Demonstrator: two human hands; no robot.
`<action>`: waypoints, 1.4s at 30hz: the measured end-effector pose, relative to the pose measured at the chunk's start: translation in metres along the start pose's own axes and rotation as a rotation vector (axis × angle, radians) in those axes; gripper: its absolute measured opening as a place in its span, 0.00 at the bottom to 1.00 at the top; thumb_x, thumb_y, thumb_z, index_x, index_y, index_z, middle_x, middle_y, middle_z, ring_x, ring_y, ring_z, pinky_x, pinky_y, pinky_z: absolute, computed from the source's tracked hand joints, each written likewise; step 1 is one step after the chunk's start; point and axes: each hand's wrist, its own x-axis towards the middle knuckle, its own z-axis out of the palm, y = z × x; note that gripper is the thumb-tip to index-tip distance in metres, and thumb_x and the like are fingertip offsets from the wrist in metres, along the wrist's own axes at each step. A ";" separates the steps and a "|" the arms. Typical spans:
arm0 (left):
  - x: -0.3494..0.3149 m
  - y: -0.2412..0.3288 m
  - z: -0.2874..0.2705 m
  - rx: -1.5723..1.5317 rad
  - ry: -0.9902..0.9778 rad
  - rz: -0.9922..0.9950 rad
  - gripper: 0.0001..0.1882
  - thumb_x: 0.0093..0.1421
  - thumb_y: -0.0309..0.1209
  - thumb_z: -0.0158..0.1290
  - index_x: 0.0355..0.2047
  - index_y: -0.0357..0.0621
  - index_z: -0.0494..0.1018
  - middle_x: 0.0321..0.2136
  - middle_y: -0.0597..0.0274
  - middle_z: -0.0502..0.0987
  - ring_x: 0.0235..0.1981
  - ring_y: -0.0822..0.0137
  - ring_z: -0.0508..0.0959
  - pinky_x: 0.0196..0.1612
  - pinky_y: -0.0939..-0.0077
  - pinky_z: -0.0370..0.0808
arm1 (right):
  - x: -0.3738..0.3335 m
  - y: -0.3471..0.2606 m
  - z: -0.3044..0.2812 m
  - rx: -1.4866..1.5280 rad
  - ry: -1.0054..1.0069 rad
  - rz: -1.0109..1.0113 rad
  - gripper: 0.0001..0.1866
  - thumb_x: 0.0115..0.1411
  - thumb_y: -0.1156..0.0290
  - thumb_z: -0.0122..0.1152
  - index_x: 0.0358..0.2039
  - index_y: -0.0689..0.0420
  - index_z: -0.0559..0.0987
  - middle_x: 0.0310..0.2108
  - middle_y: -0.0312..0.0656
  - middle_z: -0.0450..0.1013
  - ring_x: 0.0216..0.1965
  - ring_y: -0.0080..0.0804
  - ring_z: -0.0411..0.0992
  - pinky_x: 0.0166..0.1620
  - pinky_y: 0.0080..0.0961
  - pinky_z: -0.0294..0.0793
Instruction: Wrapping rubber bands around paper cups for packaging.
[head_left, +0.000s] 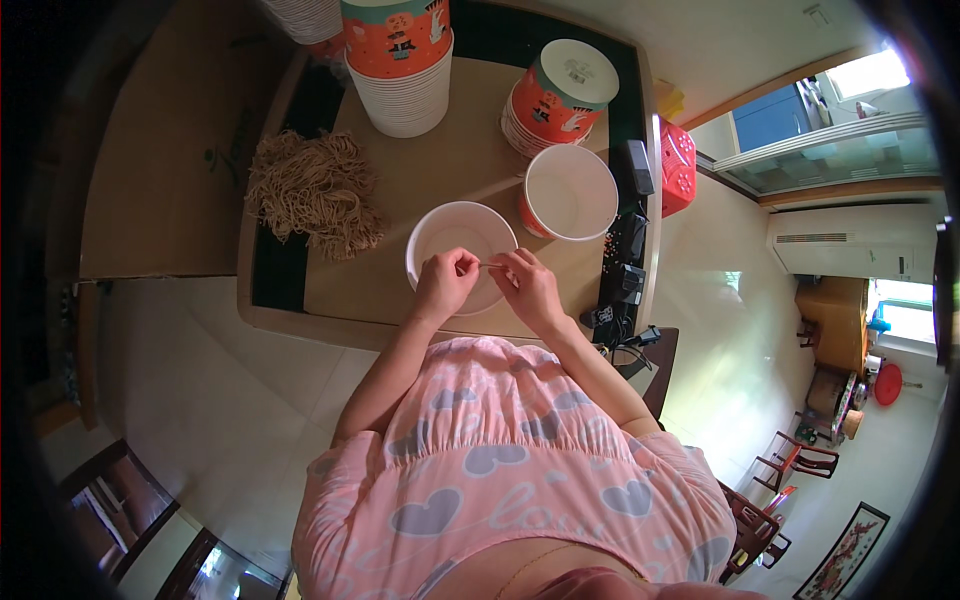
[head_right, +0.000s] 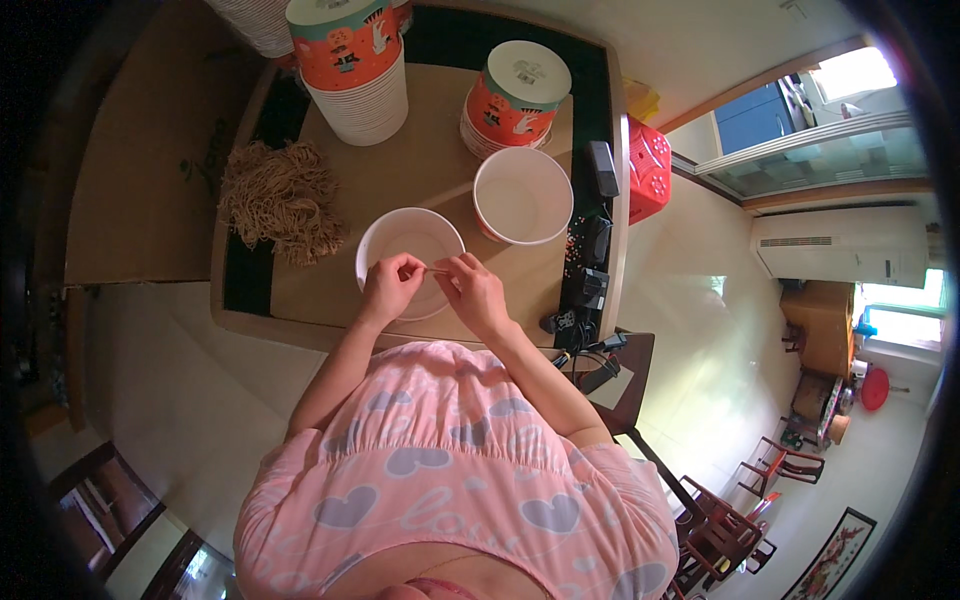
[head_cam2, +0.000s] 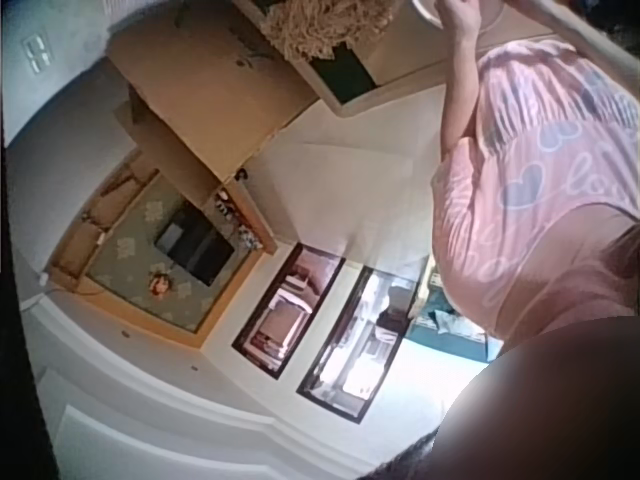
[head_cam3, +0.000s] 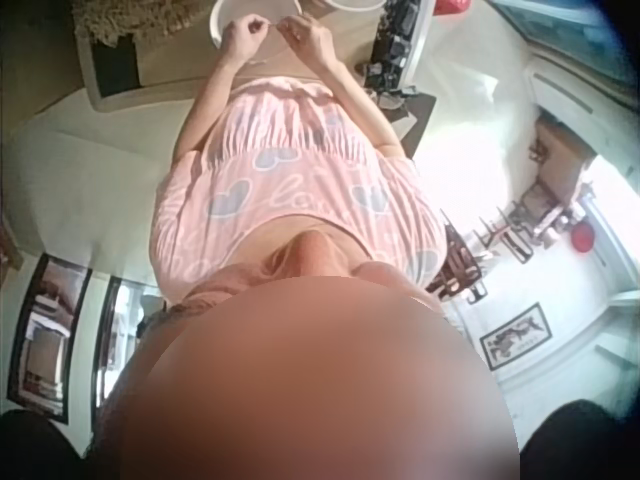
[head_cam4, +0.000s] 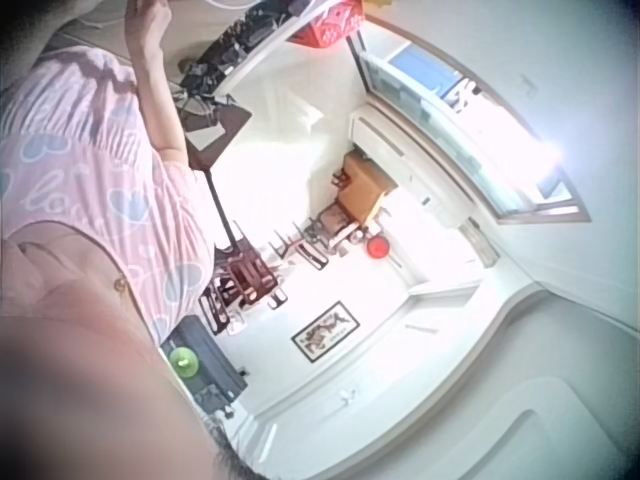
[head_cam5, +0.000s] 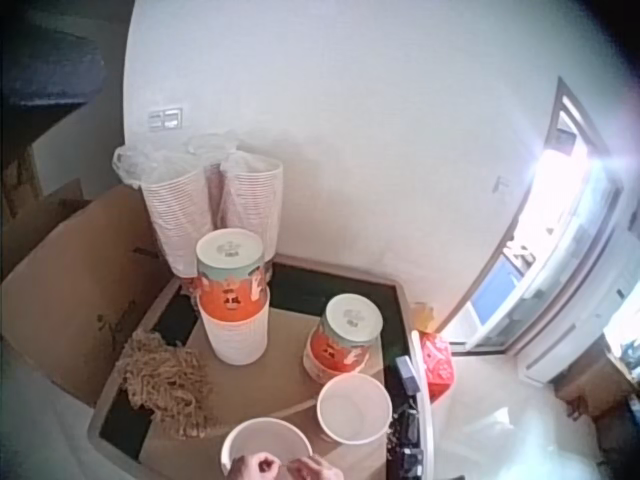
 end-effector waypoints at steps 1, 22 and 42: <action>0.000 0.002 -0.001 -0.011 0.002 0.004 0.05 0.53 0.26 0.56 0.28 0.36 0.76 0.22 0.55 0.79 0.24 0.62 0.80 0.30 0.72 0.75 | 0.001 -0.005 -0.001 0.033 0.040 -0.010 0.06 0.56 0.70 0.59 0.34 0.56 0.78 0.29 0.43 0.74 0.30 0.42 0.74 0.32 0.33 0.74; -0.019 0.045 -0.026 -0.222 -0.183 -0.059 0.05 0.56 0.26 0.56 0.27 0.36 0.76 0.22 0.63 0.78 0.23 0.78 0.74 0.29 0.81 0.71 | -0.006 -0.009 -0.017 0.163 0.059 -0.170 0.06 0.50 0.78 0.62 0.30 0.57 0.78 0.29 0.41 0.71 0.25 0.32 0.72 0.29 0.25 0.73; -0.068 0.097 -0.007 -0.404 -0.565 -0.063 0.04 0.55 0.24 0.56 0.30 0.35 0.76 0.24 0.63 0.78 0.26 0.77 0.75 0.32 0.80 0.73 | -0.033 0.045 0.004 0.190 0.065 0.093 0.14 0.50 0.77 0.63 0.39 0.58 0.74 0.30 0.41 0.72 0.26 0.30 0.72 0.29 0.24 0.72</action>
